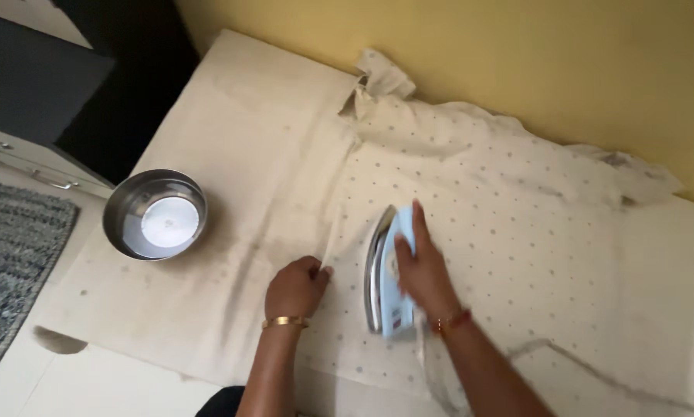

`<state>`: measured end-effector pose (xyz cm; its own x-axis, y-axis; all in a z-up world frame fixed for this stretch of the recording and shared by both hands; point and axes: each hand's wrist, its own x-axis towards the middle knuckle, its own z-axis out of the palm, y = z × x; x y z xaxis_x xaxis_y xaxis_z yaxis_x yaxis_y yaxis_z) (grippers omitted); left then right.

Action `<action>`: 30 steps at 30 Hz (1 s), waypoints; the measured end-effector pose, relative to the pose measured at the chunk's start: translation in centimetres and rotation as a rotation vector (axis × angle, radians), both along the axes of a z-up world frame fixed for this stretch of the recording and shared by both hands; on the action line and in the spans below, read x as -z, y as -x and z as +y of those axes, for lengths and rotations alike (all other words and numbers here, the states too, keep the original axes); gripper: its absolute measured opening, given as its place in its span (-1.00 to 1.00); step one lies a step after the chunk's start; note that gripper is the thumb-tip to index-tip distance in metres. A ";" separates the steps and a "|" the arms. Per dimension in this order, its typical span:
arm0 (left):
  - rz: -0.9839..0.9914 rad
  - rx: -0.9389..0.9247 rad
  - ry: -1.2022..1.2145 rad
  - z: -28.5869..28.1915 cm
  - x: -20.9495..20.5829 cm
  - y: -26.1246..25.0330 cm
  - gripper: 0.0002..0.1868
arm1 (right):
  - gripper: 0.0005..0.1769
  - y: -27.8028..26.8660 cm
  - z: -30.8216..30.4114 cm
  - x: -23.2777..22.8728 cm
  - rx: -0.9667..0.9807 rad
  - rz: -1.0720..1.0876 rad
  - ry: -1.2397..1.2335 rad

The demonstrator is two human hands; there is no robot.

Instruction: The person irons a white polka-dotted shirt on a makeshift ironing board. They smooth the fabric, use a steam iron to press the collar and body, and flip the shirt to iron the other side.

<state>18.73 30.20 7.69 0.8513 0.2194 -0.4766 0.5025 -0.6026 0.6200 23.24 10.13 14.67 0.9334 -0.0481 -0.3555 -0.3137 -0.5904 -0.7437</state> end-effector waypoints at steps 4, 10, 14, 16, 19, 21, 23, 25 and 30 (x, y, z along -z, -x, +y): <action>-0.016 0.007 -0.036 -0.1 0.3 0.0 -0.66 | -0.21 -9.9 1.9 0.9 -0.134 -0.161 0.022; 0.011 0.001 -0.056 -0.2 0.3 -0.1 -0.65 | -0.20 -13.4 4.4 0.1 -0.168 -0.151 0.047; -0.001 0.016 -0.096 0.2 0.8 -0.3 -0.66 | -0.17 -5.5 4.4 -0.5 -0.169 -0.008 0.006; 0.024 0.005 -0.113 0.4 0.8 0.0 -0.62 | -0.17 -0.2 3.8 -0.7 -0.193 0.003 0.061; 0.080 -0.016 -0.122 0.6 0.3 -0.4 -0.50 | -0.13 5.3 3.4 -1.0 -0.242 -0.010 0.173; 0.077 -0.010 -0.134 0.7 -0.1 -0.3 -0.43 | -0.14 5.5 3.4 -0.8 -0.227 0.050 0.190; 0.085 0.014 -0.128 0.8 -0.2 -0.2 -0.44 | -0.16 3.9 3.9 0.2 -0.236 -0.087 0.160; 0.080 0.019 -0.119 1.0 0.0 -0.2 -0.44 | -0.17 0.6 4.9 1.8 -0.209 -0.171 0.093; 0.072 -0.015 -0.119 1.1 1.1 -0.5 -0.41 | -0.21 -12.3 7.4 2.8 -0.124 -0.249 0.089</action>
